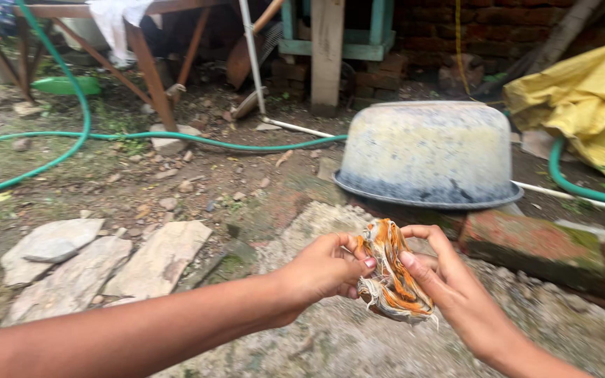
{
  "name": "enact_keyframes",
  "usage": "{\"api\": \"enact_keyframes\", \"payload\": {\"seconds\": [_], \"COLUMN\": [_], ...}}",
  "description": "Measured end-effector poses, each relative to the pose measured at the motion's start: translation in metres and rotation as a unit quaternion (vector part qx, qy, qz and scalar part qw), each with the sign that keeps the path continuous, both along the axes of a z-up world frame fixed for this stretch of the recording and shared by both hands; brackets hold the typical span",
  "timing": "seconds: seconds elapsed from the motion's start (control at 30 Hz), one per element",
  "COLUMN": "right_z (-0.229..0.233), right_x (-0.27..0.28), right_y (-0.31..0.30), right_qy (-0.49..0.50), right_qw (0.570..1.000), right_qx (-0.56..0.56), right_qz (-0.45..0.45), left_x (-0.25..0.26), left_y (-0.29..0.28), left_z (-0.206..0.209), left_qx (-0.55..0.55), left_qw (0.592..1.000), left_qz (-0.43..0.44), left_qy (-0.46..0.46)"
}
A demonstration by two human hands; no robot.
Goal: The person washes a patterned cloth in a bucket of soapy water, wrings it out, and uses it to scrub a concrete floor surface near a brick planter.
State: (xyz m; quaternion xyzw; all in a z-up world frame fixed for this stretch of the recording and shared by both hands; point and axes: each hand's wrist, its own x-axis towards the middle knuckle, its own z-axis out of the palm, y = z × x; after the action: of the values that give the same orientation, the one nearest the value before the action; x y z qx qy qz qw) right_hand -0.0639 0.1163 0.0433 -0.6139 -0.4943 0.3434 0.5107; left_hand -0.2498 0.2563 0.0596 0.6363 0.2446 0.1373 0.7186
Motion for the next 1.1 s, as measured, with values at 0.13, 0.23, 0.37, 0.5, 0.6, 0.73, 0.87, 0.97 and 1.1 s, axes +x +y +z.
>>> {"api": "enact_keyframes", "payload": {"seconds": [0.13,0.23,0.37,0.5,0.6,0.73,0.87,0.97,1.1], "right_z": [0.005,0.007,-0.004,-0.026,-0.037,-0.042,-0.053,-0.050,-0.022], "right_x": [-0.010,-0.037,-0.076,-0.092,-0.099,-0.102,-0.095,-0.087,-0.098], "right_y": [0.054,0.091,0.121,0.134,0.134,0.125,0.131,0.130,0.129], "right_qy": [-0.089,-0.099,0.015,0.040,0.055,-0.049,-0.279,-0.516,-0.296], "right_qw": [0.994,0.991,0.987,0.991,0.982,0.971,0.939,0.830,0.954], "right_qx": [-0.036,-0.050,-0.160,-0.125,-0.177,-0.217,-0.195,0.210,-0.042], "right_qz": [0.045,0.072,-0.017,-0.005,0.034,0.091,0.041,0.041,-0.035], "left_x": [-0.017,-0.035,-0.078,-0.119,-0.139,-0.153,-0.141,-0.119,-0.109], "left_y": [0.032,0.050,0.071,0.091,0.101,0.113,0.120,0.115,0.116], "left_z": [-0.006,0.001,0.012,0.007,0.008,0.016,0.014,0.011,0.019], "left_qx": [0.093,0.137,0.256,0.293,0.373,0.241,-0.019,-0.062,0.027], "left_qw": [0.994,0.983,0.933,0.907,0.877,0.940,0.985,0.969,0.966], "left_qz": [0.053,0.066,0.082,0.071,0.092,0.184,0.160,0.165,0.197], "left_qy": [0.037,0.106,0.238,0.293,0.290,0.156,-0.061,-0.171,-0.166]}}
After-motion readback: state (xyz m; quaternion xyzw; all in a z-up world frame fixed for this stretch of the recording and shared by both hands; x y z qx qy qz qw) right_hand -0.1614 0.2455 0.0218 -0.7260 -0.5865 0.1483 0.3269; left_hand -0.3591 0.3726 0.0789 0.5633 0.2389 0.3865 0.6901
